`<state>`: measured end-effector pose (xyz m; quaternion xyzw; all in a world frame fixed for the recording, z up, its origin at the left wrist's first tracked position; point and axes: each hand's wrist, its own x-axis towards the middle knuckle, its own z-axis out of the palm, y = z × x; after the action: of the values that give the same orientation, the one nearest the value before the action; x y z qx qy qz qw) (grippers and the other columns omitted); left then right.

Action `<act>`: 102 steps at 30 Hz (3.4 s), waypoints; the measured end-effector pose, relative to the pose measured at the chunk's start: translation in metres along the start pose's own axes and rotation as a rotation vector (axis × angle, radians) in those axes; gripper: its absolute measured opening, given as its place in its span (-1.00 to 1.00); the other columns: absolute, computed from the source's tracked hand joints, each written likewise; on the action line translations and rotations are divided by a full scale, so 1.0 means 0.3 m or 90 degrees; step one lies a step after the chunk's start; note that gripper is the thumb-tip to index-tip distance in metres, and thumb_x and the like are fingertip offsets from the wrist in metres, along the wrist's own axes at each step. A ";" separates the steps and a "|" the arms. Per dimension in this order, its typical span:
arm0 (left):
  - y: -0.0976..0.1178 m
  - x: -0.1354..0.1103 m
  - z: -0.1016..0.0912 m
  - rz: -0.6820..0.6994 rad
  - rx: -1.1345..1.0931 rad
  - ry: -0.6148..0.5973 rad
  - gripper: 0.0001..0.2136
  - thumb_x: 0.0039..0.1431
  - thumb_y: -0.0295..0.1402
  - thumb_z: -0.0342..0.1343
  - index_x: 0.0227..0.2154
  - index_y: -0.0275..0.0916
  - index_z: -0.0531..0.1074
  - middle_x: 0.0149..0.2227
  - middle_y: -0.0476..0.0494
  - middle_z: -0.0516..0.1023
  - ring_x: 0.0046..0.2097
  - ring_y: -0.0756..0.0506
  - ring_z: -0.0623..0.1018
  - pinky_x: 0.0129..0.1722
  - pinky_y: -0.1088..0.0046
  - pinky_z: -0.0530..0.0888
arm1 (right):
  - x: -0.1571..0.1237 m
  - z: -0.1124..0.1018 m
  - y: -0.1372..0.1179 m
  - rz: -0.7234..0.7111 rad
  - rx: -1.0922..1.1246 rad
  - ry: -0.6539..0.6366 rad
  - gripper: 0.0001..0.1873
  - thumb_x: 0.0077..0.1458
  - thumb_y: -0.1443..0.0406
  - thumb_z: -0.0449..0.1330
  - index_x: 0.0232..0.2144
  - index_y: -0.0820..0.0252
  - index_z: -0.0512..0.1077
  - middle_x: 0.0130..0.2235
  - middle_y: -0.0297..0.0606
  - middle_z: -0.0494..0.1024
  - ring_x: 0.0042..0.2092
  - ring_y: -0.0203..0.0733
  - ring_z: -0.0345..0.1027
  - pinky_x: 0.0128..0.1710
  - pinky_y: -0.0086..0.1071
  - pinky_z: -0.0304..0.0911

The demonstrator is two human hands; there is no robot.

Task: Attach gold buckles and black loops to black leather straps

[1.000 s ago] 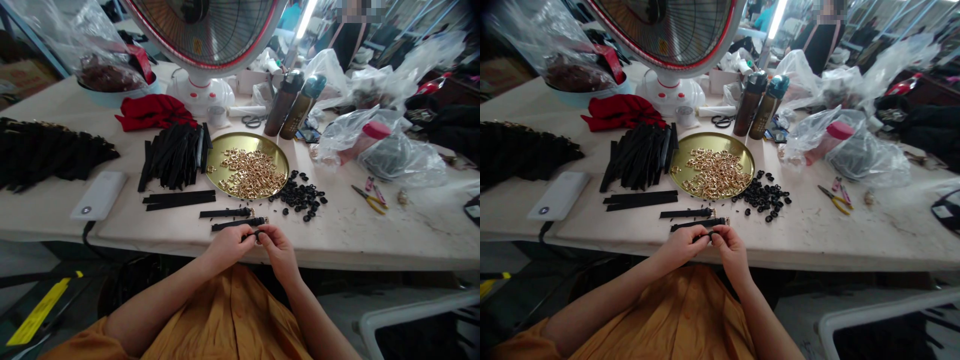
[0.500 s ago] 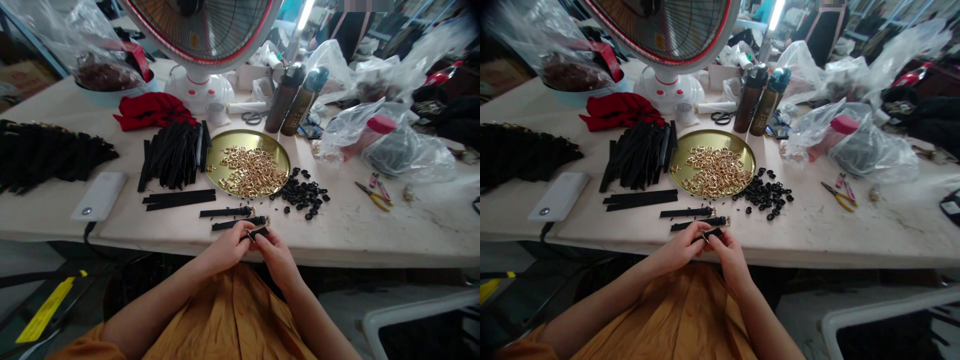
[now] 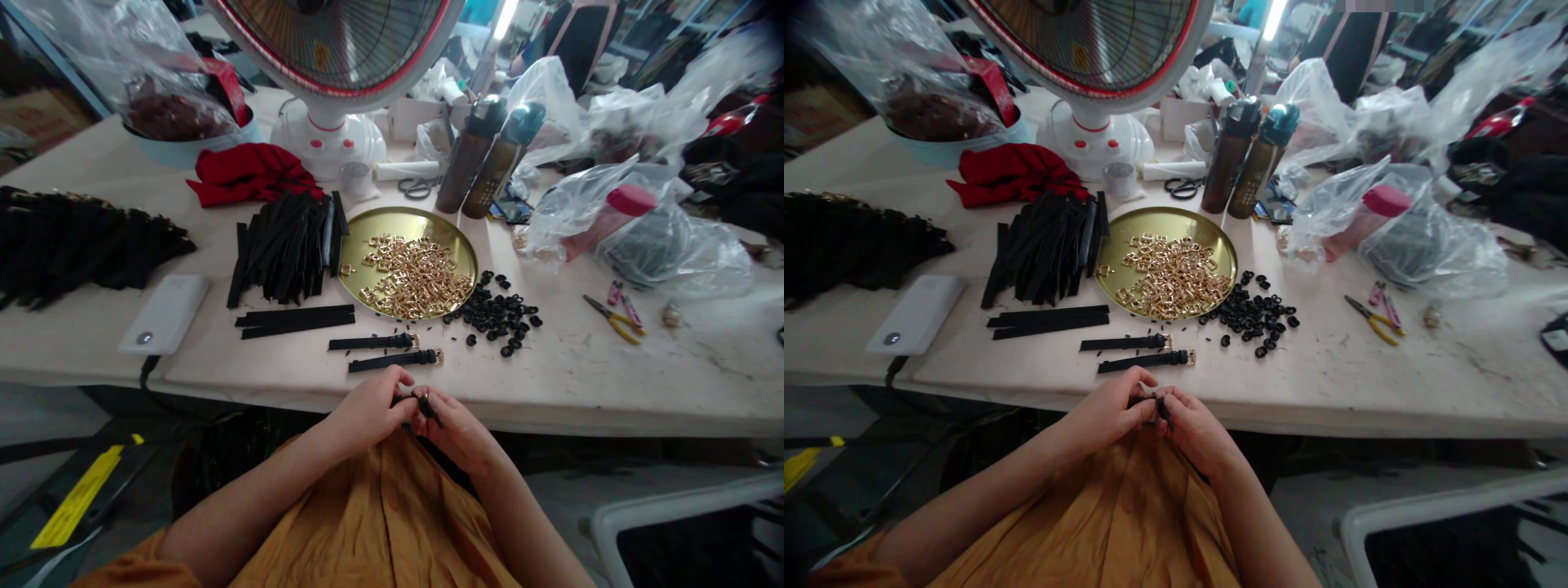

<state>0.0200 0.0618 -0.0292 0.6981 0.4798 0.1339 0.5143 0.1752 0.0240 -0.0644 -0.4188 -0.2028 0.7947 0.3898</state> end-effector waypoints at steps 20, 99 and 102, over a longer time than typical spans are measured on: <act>-0.037 -0.036 0.041 -0.013 0.056 0.033 -0.88 0.00 -0.33 -0.02 -0.40 -0.25 0.32 -0.44 -0.04 0.44 -0.41 -0.02 0.40 -0.47 0.53 0.24 | -0.003 0.028 0.071 -0.274 -0.368 0.263 -0.72 -0.02 0.15 0.12 -0.60 0.17 0.18 -0.58 -0.44 0.22 -0.51 -0.35 0.07 -0.48 -0.44 0.05; -0.123 -0.174 0.159 -0.154 -0.261 -0.295 -0.70 -0.10 -0.51 -0.01 -0.21 -0.28 0.24 -0.33 -0.10 0.50 -0.31 -0.04 0.49 -0.36 0.51 0.37 | -0.143 -0.071 0.195 0.020 -0.393 -0.099 -0.80 0.01 0.19 0.09 -0.48 0.17 0.16 -0.59 -0.50 0.22 -0.57 -0.42 0.00 -0.58 -0.51 -0.05; -0.122 -0.170 0.143 -0.153 -0.259 -0.309 -0.67 -0.09 -0.48 0.00 -0.17 -0.29 0.23 -0.34 -0.08 0.51 -0.31 -0.03 0.49 -0.36 0.53 0.36 | -0.144 -0.058 0.200 0.043 -0.357 -0.096 -0.77 0.01 0.14 0.08 -0.46 0.16 0.15 -0.61 -0.50 0.22 -0.59 -0.42 -0.01 -0.59 -0.51 -0.07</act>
<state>0.0041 -0.0042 -0.0632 0.5316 0.3855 -0.0048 0.7542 0.1777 -0.0471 -0.0912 -0.4567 -0.4289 0.7489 0.2158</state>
